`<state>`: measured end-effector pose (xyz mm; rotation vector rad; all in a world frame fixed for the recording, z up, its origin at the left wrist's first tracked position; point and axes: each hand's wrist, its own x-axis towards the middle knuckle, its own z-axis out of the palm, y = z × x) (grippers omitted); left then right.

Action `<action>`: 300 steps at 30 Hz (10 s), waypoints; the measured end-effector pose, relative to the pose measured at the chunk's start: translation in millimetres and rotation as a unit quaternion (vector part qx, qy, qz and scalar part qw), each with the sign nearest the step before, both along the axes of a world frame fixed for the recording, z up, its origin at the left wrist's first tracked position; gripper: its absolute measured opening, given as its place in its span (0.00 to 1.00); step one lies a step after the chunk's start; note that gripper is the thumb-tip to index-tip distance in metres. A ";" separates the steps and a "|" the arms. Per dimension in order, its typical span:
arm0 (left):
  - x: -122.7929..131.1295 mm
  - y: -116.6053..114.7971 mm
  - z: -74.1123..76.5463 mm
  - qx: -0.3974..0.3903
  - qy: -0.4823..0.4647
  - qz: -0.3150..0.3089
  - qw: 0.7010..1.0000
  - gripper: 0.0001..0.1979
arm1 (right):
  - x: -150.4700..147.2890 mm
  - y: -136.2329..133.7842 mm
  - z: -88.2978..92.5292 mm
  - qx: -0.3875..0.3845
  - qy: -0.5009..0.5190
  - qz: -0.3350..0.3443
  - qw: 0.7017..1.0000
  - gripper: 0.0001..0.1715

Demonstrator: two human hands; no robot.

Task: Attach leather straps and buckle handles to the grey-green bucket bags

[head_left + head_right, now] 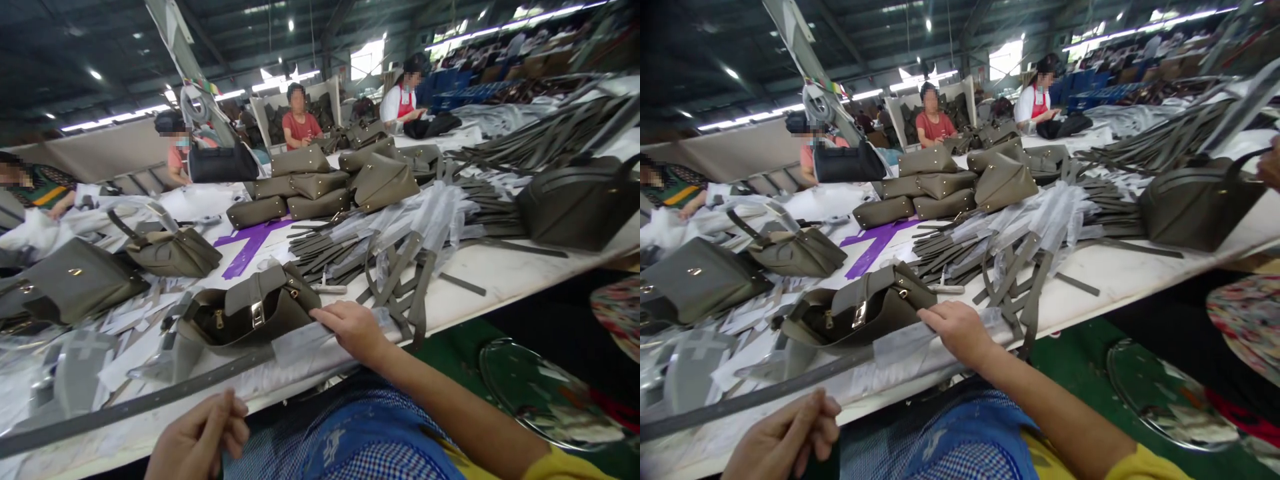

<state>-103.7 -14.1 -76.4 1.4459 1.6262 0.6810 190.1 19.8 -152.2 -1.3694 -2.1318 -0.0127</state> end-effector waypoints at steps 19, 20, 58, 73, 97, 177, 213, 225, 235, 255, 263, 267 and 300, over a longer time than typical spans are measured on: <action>-6.8 12.0 -40.0 0.040 0.056 -0.128 0.989 0.21 | -0.9 -61.2 -16.6 -0.285 0.392 0.035 0.874 0.21; -13.2 8.4 -40.7 0.039 0.049 -0.122 0.991 0.20 | -1.8 -61.4 -21.4 -0.375 0.468 0.005 0.801 0.25; 58.7 -3.7 -37.5 -0.308 -0.284 -0.180 0.890 0.21 | -15.8 -17.4 -11.5 -0.372 0.749 -0.042 0.547 0.13; 25.6 -13.1 -68.0 0.347 0.301 -0.191 0.867 0.24 | -10.6 -37.6 -12.0 -0.341 0.698 -0.013 0.630 0.16; 31.9 0.8 -65.0 -0.015 0.022 -0.117 0.993 0.15 | -9.7 -37.8 -22.5 -0.380 0.725 -0.065 0.571 0.16; 48.4 -5.9 -49.9 -0.169 -0.185 -0.207 0.946 0.22 | -22.7 -44.7 -26.7 -0.386 0.738 -0.080 0.548 0.19; 34.4 -12.7 -75.3 0.242 0.224 -0.193 0.924 0.20 | -27.5 -48.2 -34.2 -0.387 0.721 -0.005 0.575 0.17; 39.8 -11.3 -92.2 0.074 0.052 -0.153 0.984 0.15 | -12.7 -51.1 -46.7 -0.322 0.550 0.002 0.771 0.26; 48.6 -10.4 -92.2 0.078 0.060 -0.143 0.985 0.14 | -6.6 -52.8 -54.2 -0.347 0.589 -0.009 0.730 0.24; 55.7 -6.6 -59.3 0.135 0.109 -0.146 0.974 0.15 | -2.8 -38.7 -38.0 -0.328 0.612 0.014 0.719 0.23; 51.4 -1.0 -24.8 0.127 0.093 -0.142 0.977 0.17 | -28.3 -22.9 4.5 -0.322 0.575 0.111 0.744 0.23; 52.1 7.3 -14.2 0.095 0.043 -0.140 0.985 0.16 | -35.7 -14.6 23.4 -0.332 0.577 0.168 0.728 0.25; 68.2 125.2 79.3 0.135 0.220 -0.321 0.911 0.19 | -26.4 96.8 36.8 -0.077 0.222 0.042 0.971 0.17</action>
